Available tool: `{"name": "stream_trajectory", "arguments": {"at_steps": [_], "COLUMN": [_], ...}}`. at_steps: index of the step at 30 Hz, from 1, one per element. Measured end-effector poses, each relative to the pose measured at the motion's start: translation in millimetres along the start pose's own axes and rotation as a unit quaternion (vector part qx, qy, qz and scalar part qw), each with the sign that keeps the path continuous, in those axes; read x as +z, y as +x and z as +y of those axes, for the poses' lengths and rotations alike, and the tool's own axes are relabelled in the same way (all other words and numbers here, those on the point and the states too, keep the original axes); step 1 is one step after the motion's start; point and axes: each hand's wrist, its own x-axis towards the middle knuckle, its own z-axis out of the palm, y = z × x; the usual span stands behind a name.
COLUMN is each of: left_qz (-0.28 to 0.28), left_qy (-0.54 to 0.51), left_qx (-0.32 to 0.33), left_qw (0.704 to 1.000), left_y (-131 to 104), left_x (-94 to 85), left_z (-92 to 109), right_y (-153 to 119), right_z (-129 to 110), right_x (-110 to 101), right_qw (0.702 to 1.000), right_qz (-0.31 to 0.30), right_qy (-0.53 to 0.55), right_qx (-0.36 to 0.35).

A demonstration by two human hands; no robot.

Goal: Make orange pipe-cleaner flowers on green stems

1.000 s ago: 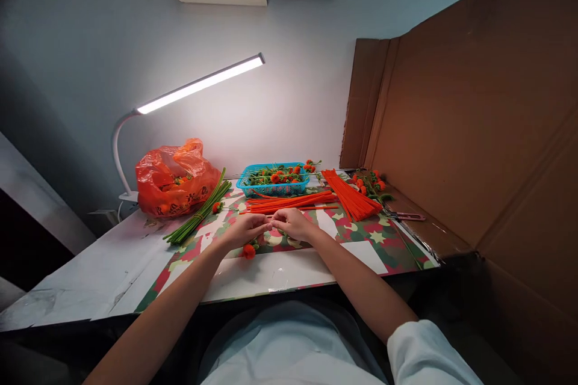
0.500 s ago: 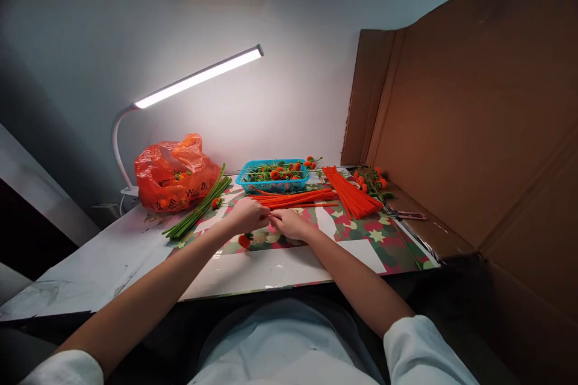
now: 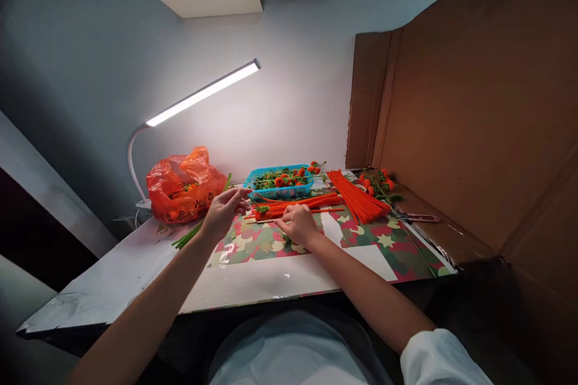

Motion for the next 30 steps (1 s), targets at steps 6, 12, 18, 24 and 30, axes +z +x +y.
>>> {"name": "stream_trajectory", "arguments": {"at_steps": [6, 12, 18, 24, 30], "left_qz": [0.08, 0.136, 0.112, 0.022, -0.096], "left_qy": [-0.095, -0.083, -0.029, -0.02, -0.041], "left_qx": [-0.019, 0.031, 0.094, 0.119, 0.073], "left_qw": [0.992, 0.987, 0.989, 0.992, 0.992], "left_y": [-42, -44, -34, -26, 0], "left_x": [18.6, 30.4, 32.4, 28.9, 34.9], "left_z": [-6, -12, -18, -13, -6], "right_y": [-4, -2, 4, 2, -4], "right_z": [-5, -15, -10, -8, -9], "right_x": [2, 1, 12, 13, 9], "right_qw": [0.996, 0.93, 0.893, 0.918, 0.946], "right_qz": [-0.007, -0.034, 0.027, 0.04, 0.023], "right_qy": [0.083, 0.365, 0.445, 0.394, 0.32], "right_qx": [-0.021, 0.037, 0.069, 0.026, -0.034]}}
